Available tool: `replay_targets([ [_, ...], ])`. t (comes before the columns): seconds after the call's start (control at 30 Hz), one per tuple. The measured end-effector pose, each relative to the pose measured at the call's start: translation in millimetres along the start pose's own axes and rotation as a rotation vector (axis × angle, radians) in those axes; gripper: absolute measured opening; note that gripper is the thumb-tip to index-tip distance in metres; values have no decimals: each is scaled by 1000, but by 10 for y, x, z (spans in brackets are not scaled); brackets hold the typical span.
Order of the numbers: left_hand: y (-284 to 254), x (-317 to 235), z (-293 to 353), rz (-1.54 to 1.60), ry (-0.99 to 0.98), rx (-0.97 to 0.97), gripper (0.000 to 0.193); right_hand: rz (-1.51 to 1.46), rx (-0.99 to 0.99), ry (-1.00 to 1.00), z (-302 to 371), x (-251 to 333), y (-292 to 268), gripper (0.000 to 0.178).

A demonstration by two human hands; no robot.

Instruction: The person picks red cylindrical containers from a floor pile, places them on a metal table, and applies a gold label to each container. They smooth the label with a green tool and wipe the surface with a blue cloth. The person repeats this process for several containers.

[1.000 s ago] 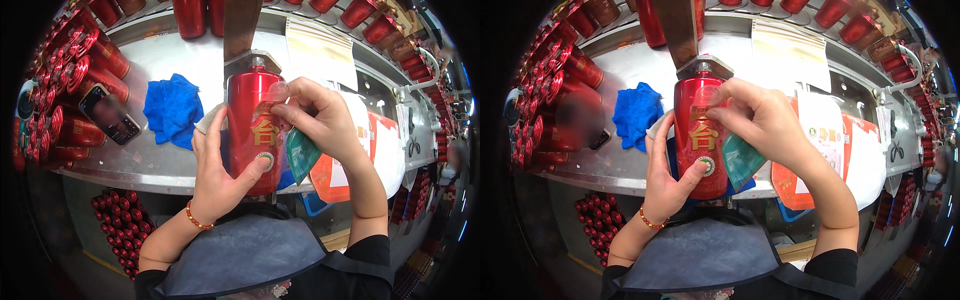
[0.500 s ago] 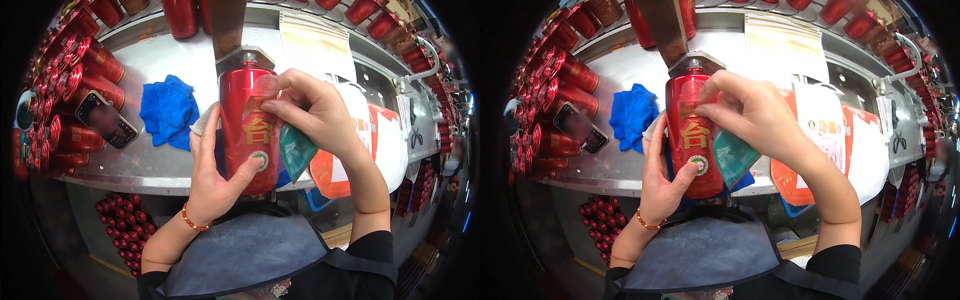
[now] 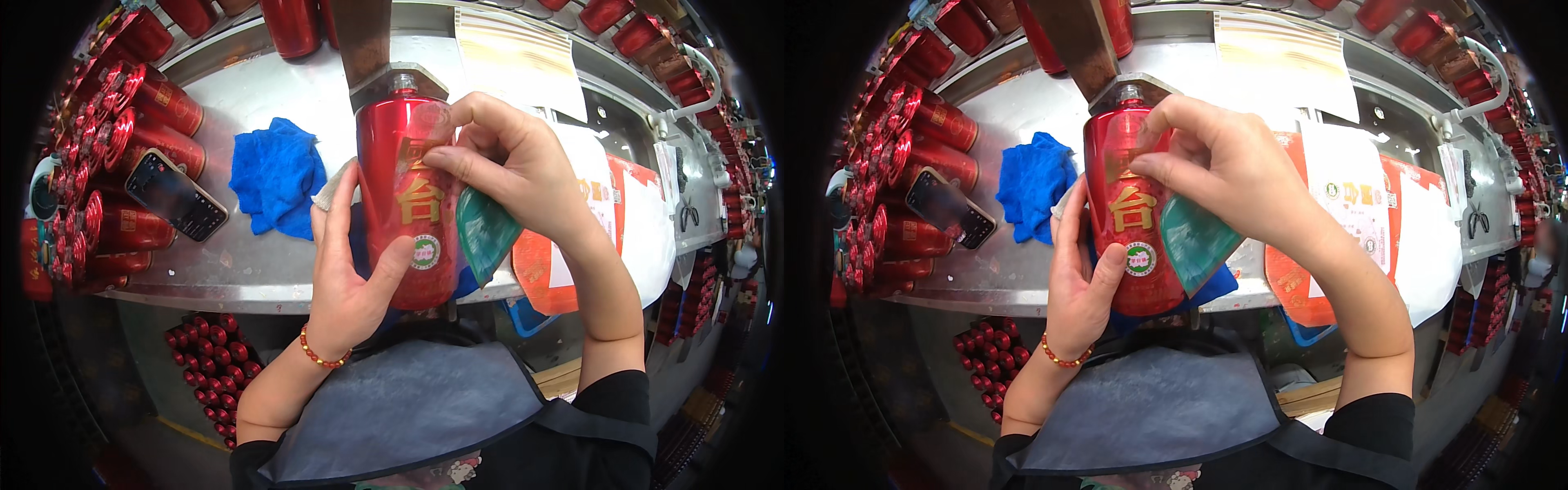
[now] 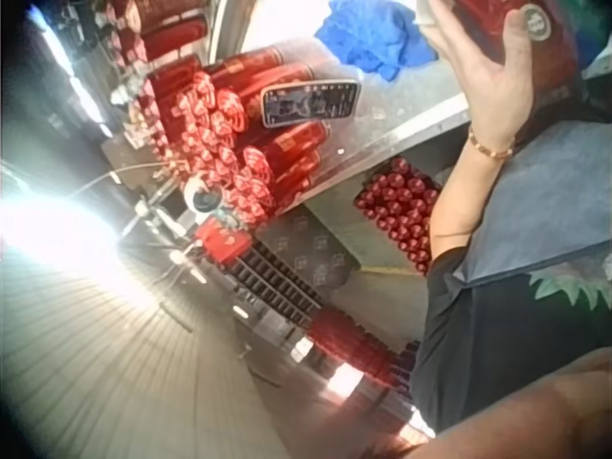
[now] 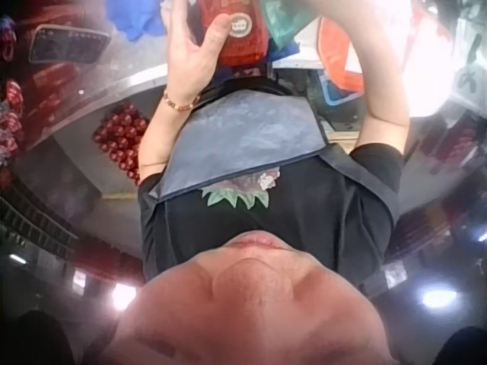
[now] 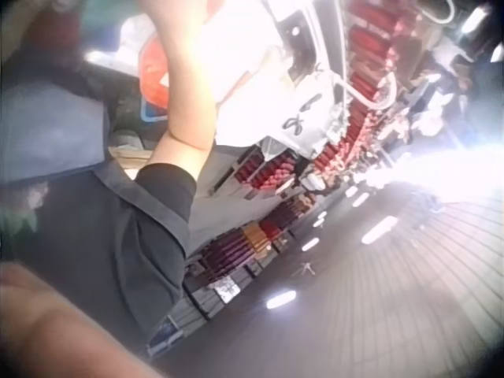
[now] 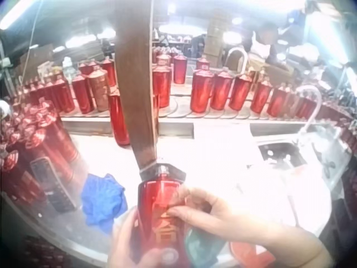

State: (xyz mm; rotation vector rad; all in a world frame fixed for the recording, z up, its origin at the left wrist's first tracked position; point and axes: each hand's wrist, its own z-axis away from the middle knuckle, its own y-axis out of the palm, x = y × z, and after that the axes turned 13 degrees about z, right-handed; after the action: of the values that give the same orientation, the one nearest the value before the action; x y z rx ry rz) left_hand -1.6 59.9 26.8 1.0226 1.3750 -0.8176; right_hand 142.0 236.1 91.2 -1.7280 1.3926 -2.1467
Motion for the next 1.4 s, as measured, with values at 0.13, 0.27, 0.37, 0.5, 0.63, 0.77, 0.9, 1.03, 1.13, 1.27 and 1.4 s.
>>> replay_targets([
  [0.13, -63, 11, 24, 23, -80, 63, 73, 53, -95, 133, 16, 39, -26, 18],
  [0.27, -101, 163, 77, -59, 108, 48, 74, -52, -157, 233, 159, -219, -13, 36],
  [0.37, -97, 204, 102, -41, 31, 49, 74, -541, 61, 341, 460, -172, 136, 58],
  [0.5, -72, 46, 81, 38, -69, 58, 74, -592, 55, 366, 617, -123, 359, 63],
  [0.63, -117, 81, 73, 88, -50, 67, 70, -724, -2, 380, 622, -168, 399, 62],
  [0.77, -70, 125, 66, 251, -43, 21, 64, -704, 21, 366, 700, -166, 451, 65],
  [0.9, -70, 131, 113, 322, -92, 20, 60, -642, 31, 314, 751, -180, 490, 68],
  [1.03, -118, 106, 82, 100, -100, 69, 59, -638, -11, 327, 748, -231, 491, 56],
  [1.13, -125, 153, 93, 227, -95, 18, 58, -677, -83, 470, 689, -248, 374, 40],
  [1.27, -148, 88, -11, 275, -123, -18, 56, -572, -19, 359, 665, -285, 281, 42],
  [1.4, -37, -104, -372, 273, -96, -92, 60, -358, -71, 290, 364, -178, 137, 45],
])
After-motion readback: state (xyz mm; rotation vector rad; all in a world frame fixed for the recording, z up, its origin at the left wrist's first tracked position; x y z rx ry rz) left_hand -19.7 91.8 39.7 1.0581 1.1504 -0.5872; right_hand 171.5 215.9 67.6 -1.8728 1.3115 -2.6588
